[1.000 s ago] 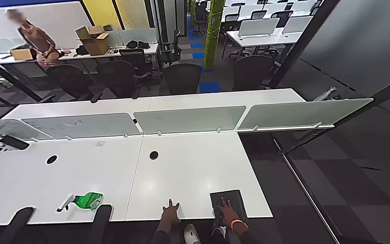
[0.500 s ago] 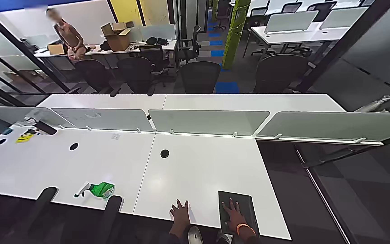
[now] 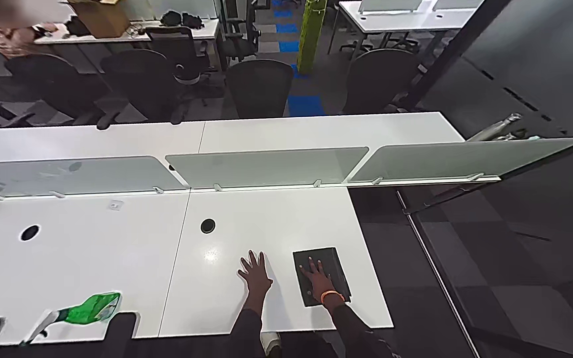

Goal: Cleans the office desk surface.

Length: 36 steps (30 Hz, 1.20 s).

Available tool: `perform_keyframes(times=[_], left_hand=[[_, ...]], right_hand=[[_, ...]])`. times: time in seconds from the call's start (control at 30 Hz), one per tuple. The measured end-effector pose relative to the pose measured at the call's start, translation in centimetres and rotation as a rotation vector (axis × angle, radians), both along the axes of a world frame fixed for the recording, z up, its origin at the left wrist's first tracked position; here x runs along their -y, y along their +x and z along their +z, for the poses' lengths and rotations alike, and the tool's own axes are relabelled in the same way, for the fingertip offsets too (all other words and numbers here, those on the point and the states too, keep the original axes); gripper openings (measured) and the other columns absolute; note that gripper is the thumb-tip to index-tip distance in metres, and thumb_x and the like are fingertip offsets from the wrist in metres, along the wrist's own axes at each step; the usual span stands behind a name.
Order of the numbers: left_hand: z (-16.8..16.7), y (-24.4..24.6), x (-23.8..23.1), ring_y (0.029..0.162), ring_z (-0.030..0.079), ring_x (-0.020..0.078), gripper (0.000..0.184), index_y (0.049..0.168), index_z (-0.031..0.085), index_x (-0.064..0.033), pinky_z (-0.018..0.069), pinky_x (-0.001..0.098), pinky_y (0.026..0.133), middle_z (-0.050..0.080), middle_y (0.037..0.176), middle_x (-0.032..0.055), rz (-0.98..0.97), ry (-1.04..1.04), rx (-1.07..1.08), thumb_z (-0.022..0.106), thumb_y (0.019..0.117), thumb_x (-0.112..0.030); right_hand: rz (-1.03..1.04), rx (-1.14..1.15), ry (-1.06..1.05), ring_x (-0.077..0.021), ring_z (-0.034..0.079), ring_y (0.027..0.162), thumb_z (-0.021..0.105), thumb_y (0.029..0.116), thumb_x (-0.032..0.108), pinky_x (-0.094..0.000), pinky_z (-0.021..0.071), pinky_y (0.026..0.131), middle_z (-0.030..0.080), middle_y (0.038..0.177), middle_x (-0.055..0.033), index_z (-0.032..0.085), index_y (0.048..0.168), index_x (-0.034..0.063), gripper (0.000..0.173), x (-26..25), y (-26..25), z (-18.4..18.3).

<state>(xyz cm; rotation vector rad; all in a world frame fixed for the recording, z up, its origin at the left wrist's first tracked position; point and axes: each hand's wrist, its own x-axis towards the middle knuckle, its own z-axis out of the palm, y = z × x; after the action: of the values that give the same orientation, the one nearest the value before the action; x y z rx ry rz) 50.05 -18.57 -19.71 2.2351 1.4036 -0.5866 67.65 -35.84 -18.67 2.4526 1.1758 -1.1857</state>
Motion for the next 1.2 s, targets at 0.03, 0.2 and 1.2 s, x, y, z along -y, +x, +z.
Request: perform_keyframes(times=[0.03, 0.2, 1.2], left_hand=[[-0.2, 1.1, -0.6, 0.153, -0.001, 0.0570, 0.126, 0.165, 0.017, -0.0323, 0.0203, 0.0862, 0.104, -0.008, 0.173, 0.0165, 0.006, 0.004, 0.004, 0.091, 0.0640, -0.044], [-1.1, 5.2, -2.7, 0.150, -0.007, 0.0617, 0.150, 0.167, 0.001, -0.0296, 0.0236, 0.0892, 0.099, -0.021, 0.170, 0.0195, 0.069, -0.117, -0.035, 0.095, 0.0519, -0.052], [-2.7, 10.1, -4.2, 0.143, -0.021, 0.0685, 0.175, 0.164, -0.017, -0.0304, 0.0230, 0.0922, 0.093, -0.039, 0.161, 0.0237, 0.236, -0.229, -0.255, 0.102, 0.0351, -0.038]], right_hand=[[0.002, 0.003, 0.008, -0.0434, -0.003, 0.159, 0.085, 0.0820, 0.024, -0.0804, 0.0250, 0.112, -0.002, 0.175, -0.0012, 0.030, 0.161, 0.0440, 0.099, -0.6, 0.8, -0.2], [0.018, 0.006, 0.018, -0.0432, -0.003, 0.159, 0.085, 0.0807, 0.021, -0.0817, 0.0241, 0.111, -0.002, 0.175, -0.0011, 0.030, 0.161, 0.0454, 0.100, -4.4, 4.6, -0.4], [0.086, 0.120, 0.052, -0.0525, 0.007, 0.156, 0.083, 0.0831, 0.036, -0.0768, 0.0437, 0.100, 0.000, 0.175, -0.0114, 0.018, 0.165, 0.0376, 0.105, -26.5, 19.6, -1.2]])
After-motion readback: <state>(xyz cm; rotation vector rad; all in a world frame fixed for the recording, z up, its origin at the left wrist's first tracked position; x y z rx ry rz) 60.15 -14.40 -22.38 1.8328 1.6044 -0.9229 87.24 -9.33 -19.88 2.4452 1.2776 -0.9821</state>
